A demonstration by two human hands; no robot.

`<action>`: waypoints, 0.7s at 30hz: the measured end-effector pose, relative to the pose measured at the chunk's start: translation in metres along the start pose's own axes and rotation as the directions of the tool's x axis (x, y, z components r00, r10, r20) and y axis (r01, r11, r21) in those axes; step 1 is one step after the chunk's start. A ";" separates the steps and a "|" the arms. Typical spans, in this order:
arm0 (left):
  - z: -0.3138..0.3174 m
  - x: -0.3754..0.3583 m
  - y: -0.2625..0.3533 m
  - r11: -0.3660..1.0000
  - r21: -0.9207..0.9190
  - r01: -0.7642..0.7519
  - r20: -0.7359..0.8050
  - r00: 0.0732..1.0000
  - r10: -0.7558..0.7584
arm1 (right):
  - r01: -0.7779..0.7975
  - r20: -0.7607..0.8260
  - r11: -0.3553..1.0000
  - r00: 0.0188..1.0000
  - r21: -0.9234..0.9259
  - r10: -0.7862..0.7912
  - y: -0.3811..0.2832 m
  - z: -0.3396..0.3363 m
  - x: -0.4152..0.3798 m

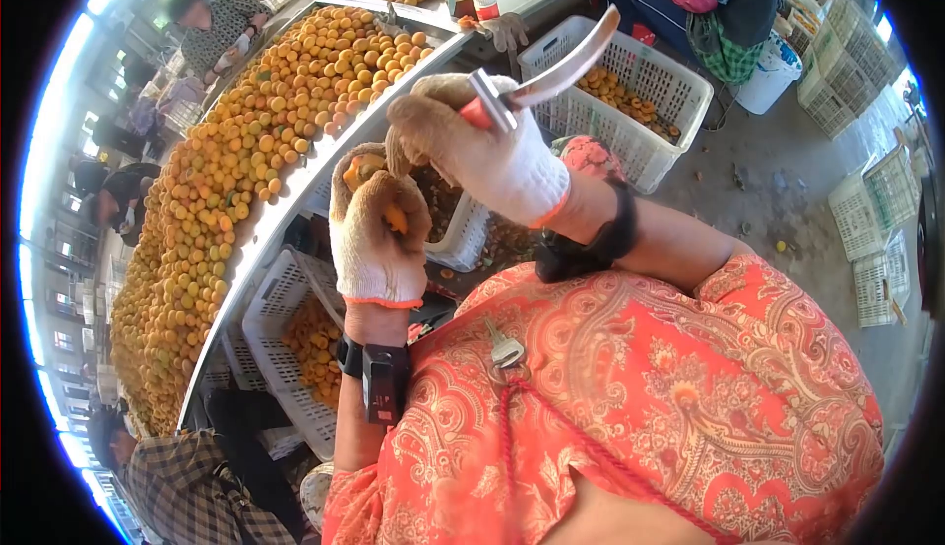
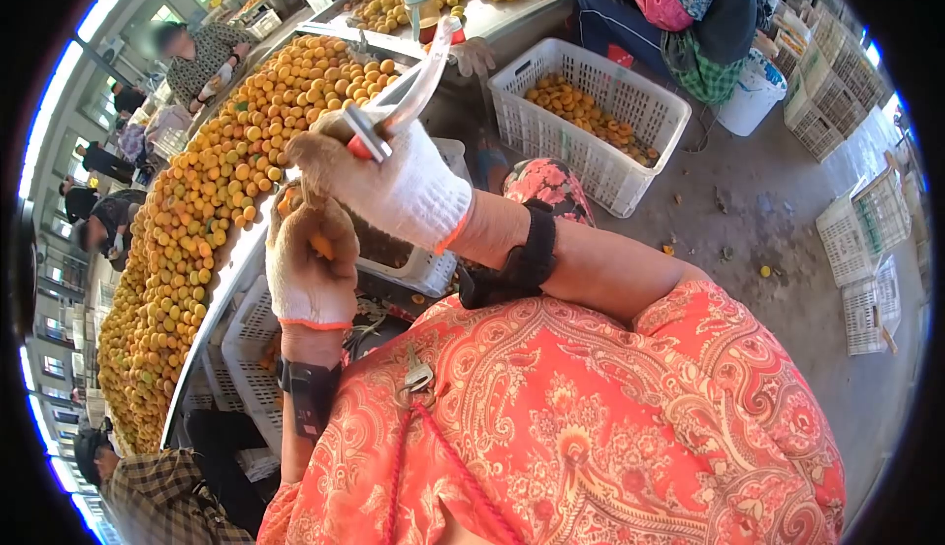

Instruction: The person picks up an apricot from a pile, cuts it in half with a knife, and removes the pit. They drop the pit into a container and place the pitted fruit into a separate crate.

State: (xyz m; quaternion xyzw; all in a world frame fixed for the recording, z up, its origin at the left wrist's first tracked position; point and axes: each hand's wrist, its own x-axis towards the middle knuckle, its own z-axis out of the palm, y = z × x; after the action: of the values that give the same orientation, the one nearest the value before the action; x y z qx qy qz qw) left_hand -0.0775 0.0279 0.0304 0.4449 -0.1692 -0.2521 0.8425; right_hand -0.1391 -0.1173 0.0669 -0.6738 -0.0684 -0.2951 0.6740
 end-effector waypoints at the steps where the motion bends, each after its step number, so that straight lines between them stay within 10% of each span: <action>1: 0.004 0.000 0.000 1.000 0.001 -0.002 0.000 1.000 0.002 | -0.088 -0.005 0.991 0.996 0.098 0.089 0.004 -0.001 0.000; 3: 0.018 -0.002 0.001 1.000 -0.002 -0.013 -0.164 0.986 0.012 | -0.078 -0.006 0.991 0.997 0.107 0.079 0.001 0.001 -0.002; 8: 0.007 -0.001 0.004 1.000 -0.030 0.008 -0.029 1.000 -0.009 | 0.180 0.024 0.967 0.984 -0.179 -0.179 0.001 0.001 -0.004; 12: 0.003 -0.002 0.005 0.998 -0.062 0.023 0.064 0.998 -0.019 | -0.168 -0.082 0.917 0.974 0.362 0.211 0.003 -0.001 0.002; 21: 0.008 -0.002 0.005 0.994 -0.103 0.036 0.153 0.988 -0.019 | -0.430 0.117 0.586 0.861 0.687 0.495 0.026 -0.009 0.008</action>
State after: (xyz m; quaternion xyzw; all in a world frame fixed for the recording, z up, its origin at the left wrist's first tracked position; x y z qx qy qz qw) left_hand -0.0818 0.0265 0.0385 0.3816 -0.2130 -0.3054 0.8460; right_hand -0.1227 -0.1303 0.0470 -0.3526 0.0335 -0.0910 0.9307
